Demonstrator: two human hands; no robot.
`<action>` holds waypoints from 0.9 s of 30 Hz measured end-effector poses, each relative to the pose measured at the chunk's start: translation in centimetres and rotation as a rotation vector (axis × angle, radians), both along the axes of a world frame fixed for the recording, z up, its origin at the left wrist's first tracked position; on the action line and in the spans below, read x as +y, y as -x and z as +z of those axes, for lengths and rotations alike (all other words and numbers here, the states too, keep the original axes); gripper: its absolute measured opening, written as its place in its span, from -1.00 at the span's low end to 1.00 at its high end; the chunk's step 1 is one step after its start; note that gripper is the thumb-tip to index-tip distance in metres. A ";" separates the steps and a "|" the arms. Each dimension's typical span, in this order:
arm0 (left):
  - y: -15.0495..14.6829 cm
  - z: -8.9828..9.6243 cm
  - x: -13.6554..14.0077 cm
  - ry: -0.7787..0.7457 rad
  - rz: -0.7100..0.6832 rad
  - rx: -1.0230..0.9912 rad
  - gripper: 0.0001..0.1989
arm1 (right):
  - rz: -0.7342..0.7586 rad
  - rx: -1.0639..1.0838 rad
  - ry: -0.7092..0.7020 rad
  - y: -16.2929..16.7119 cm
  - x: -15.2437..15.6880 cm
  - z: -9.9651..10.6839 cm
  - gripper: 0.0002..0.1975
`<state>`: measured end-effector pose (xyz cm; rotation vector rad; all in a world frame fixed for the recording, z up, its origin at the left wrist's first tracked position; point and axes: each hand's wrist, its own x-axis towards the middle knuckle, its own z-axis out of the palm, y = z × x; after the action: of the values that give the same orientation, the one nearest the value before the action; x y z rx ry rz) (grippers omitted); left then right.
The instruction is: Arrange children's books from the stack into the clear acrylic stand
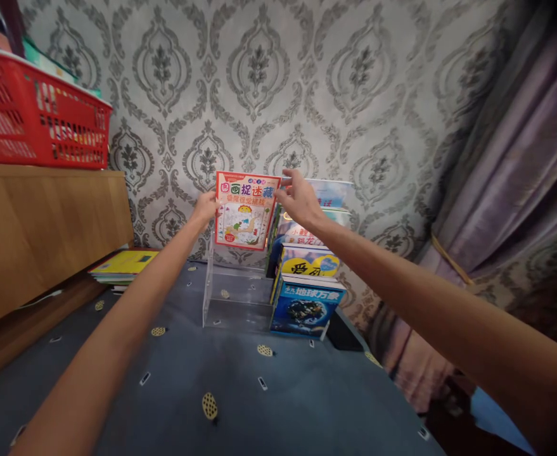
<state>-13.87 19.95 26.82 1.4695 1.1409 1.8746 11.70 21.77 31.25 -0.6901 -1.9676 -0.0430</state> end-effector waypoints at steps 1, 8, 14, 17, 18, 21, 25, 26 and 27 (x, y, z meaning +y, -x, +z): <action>0.0 -0.2 0.0 0.008 0.002 -0.004 -0.77 | -0.003 -0.001 -0.019 0.0 0.0 0.0 -0.45; 0.0 -0.8 1.2 0.010 -0.001 0.000 -0.81 | -0.070 -0.051 -0.170 -0.5 -1.1 0.6 -0.65; 0.0 -0.9 1.0 0.002 -0.024 0.010 -0.76 | -0.130 -0.151 -0.314 -0.9 -0.8 1.0 -0.63; 0.0 -0.9 0.5 -0.002 -0.046 0.025 -0.72 | -0.163 -0.206 -0.296 -0.9 -0.3 0.9 -0.60; 0.0 -0.8 0.4 -0.001 -0.050 0.032 -0.71 | -0.174 -0.216 -0.293 -0.9 -0.2 0.9 -0.59; 0.0 -0.9 0.0 0.004 -0.059 0.059 -0.68 | -0.199 -0.228 -0.292 -1.0 0.2 1.0 -0.59; 0.1 -1.1 -0.2 0.020 -0.055 0.089 -0.68 | -0.210 -0.239 -0.296 -1.2 0.7 1.2 -0.60; 0.1 -1.2 -0.2 0.023 -0.053 0.091 -0.69 | -0.209 -0.242 -0.305 -1.2 0.8 1.2 -0.60; 0.1 -1.2 -0.2 0.024 -0.051 0.093 -0.71 | -0.208 -0.245 -0.314 -1.3 0.9 1.3 -0.61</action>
<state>-13.98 19.80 25.59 1.5721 1.1534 1.7689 12.97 22.63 32.53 -0.7019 -2.0498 -0.5749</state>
